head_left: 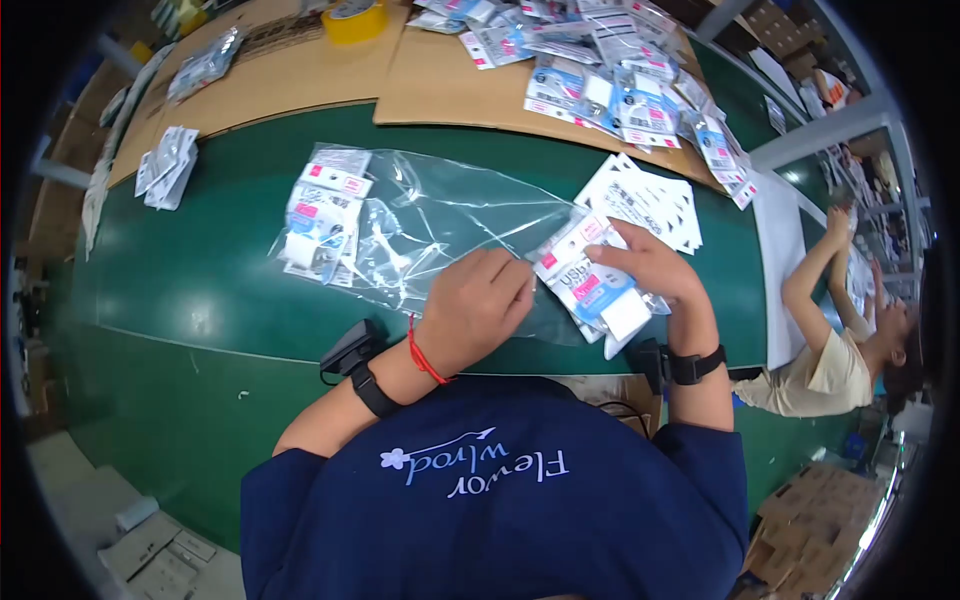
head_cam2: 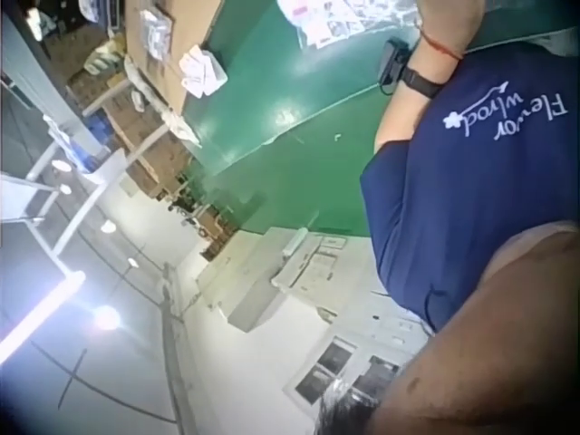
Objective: The person packs USB chargers and a label into a plastic bag by hand, seals it, and repeats the process for a second bag.
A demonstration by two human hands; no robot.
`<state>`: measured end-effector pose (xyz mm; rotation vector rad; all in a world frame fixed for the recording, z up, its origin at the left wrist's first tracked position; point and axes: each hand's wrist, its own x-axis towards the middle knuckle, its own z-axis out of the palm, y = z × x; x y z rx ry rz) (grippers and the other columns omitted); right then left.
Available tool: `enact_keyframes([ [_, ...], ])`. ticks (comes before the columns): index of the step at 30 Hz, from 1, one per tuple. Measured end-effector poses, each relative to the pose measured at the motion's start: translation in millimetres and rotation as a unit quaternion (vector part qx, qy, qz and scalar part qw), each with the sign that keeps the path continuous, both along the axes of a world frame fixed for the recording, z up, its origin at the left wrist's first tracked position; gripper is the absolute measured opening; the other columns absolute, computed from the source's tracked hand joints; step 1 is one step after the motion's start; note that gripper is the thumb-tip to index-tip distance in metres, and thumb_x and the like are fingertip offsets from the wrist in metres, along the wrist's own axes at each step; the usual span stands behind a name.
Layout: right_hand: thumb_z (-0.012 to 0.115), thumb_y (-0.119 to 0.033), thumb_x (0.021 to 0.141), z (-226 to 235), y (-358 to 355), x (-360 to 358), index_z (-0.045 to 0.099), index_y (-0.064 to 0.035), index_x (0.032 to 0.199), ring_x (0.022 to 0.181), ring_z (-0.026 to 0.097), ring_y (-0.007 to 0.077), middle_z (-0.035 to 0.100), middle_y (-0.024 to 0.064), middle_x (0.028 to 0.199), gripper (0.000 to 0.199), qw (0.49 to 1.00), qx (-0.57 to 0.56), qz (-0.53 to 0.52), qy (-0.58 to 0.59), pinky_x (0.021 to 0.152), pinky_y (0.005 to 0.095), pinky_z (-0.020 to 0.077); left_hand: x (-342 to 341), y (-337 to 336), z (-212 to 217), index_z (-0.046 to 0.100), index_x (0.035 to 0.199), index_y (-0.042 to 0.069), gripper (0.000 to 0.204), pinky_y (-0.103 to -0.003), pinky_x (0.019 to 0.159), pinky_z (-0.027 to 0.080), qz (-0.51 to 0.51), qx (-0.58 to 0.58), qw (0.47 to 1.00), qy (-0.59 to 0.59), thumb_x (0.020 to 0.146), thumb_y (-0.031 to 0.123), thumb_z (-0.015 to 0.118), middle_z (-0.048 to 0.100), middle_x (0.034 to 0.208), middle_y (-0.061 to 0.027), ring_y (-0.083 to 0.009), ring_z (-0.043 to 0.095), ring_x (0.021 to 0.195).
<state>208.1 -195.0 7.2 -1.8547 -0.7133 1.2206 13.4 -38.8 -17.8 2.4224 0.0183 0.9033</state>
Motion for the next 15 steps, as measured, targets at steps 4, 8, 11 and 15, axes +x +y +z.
enact_keyframes([
  [4,0.064,-0.024,0.089,1.4,11.2,-11.2,0.056,0.0000,0.121,0.096,0.054,0.0108,0.063,0.0053,0.107,0.041,0.998,0.013,0.011,-0.059,0.084,0.0248,0.0440,3.6,-4.6,-4.2,0.058,0.082,0.004,0.011,-0.035,0.054,0.046,0.005,0.011,1.000,0.005,0.076,0.006,0.067,0.054,0.073,-0.0087,-0.0256,0.057,0.064],
  [8,0.064,-0.025,0.089,-7.2,30.7,-22.5,0.054,-0.0006,0.123,0.097,0.053,0.0113,0.061,0.0046,0.110,0.043,0.970,-0.019,0.202,-0.132,0.085,0.0246,0.0436,7.6,-5.7,-6.7,0.058,0.083,0.004,0.009,-0.034,0.055,0.047,-0.032,0.021,0.999,0.018,0.077,0.007,0.064,0.052,0.072,-0.0086,-0.0249,0.058,0.065],
  [11,0.062,-0.023,0.090,-31.8,51.4,-18.6,0.052,-0.0003,0.127,0.102,0.054,0.0137,0.061,0.0097,0.114,0.045,0.985,0.120,0.122,-0.021,0.090,0.0277,0.0424,0.2,-6.1,6.3,0.057,0.084,0.004,0.009,-0.034,0.055,0.047,-0.032,0.035,0.999,0.020,0.077,0.007,0.061,0.051,0.073,-0.0084,-0.0239,0.058,0.066],
  [15,0.060,-0.023,0.092,-24.1,84.5,-30.2,0.048,-0.0017,0.131,0.102,0.054,0.0130,0.060,0.0086,0.115,0.046,0.975,0.099,0.135,0.147,0.092,0.0280,0.0416,0.4,-11.7,15.8,0.055,0.085,0.004,0.011,-0.032,0.055,0.048,-0.051,0.033,0.998,-0.005,0.074,0.007,0.058,0.051,0.075,-0.0080,-0.0221,0.058,0.067],
])
